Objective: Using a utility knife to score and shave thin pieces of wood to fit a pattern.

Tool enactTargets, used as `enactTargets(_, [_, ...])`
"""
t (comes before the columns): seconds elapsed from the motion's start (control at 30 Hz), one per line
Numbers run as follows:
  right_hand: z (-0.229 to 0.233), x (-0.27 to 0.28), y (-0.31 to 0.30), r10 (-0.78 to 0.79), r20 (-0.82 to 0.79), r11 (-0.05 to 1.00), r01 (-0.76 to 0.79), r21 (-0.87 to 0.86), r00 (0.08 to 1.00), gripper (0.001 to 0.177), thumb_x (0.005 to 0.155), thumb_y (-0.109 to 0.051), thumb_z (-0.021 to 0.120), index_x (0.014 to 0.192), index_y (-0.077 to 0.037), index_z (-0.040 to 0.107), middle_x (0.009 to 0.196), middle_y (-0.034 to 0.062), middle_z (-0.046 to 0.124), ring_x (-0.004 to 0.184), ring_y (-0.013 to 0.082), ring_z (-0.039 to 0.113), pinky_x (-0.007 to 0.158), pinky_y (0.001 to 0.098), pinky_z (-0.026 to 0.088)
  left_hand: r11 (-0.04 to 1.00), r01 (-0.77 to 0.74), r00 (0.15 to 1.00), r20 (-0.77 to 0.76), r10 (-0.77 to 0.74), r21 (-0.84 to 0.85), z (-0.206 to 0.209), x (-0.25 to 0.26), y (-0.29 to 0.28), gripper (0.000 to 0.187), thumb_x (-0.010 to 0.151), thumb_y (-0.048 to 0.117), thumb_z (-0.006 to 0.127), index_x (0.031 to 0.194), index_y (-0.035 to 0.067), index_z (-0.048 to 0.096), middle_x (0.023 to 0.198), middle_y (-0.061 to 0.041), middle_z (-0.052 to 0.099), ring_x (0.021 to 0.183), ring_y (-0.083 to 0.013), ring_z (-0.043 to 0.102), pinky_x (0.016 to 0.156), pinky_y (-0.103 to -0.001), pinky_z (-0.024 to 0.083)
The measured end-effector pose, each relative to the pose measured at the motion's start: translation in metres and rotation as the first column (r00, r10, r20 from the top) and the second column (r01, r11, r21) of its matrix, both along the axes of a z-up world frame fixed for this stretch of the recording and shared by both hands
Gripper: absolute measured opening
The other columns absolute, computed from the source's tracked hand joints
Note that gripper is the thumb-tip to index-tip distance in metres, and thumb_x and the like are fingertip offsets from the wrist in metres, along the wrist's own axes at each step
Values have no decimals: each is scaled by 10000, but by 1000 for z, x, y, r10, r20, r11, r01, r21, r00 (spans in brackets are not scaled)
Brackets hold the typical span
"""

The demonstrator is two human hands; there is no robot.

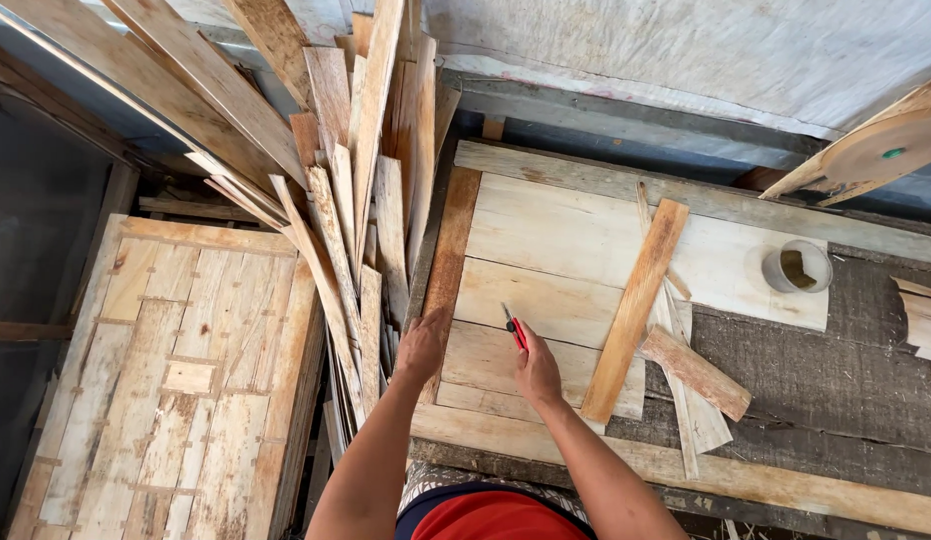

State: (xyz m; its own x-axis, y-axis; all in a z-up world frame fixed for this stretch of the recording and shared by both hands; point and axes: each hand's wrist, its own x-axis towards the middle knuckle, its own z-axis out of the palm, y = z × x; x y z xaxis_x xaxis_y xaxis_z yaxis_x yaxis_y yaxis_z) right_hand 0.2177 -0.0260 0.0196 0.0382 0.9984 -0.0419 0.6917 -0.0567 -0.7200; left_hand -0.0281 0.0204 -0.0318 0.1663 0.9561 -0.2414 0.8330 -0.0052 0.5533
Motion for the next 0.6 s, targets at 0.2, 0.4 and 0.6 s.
enactTargets(0.2, [-19, 4, -17, -22, 18, 999, 22, 24, 1000, 550, 917, -17, 569, 1458, -86, 498, 1232, 187, 651, 1110, 374, 655, 921, 443, 538, 998, 43, 974, -219, -53, -49, 26, 16, -13, 624, 948, 52, 525, 1553, 165, 421, 1643, 49, 372, 1411, -234, 427, 1105, -505, 400])
enactTargets(0.4, [-13, 5, -28, -136, 9, 990, 136, 24, 991, 476, 874, -61, 617, 1348, -93, 585, 1170, 180, 682, 1065, 374, 666, 896, 450, 545, 998, -24, 986, -165, 15, -53, 26, 20, -15, 639, 936, 172, 585, 1545, 187, 393, 1652, 21, 314, 1422, -236, 373, 1132, -501, 329])
enactTargets(0.6, [-11, 14, -40, -233, 48, 969, 236, -70, 971, 261, 914, -206, 632, 1146, -87, 629, 973, 195, 709, 914, 417, 681, 779, 501, 541, 996, -86, 991, -111, 82, -32, 27, 28, -17, 645, 921, 223, 619, 1533, 179, 418, 1647, 0, 331, 1427, -259, 363, 1135, -514, 309])
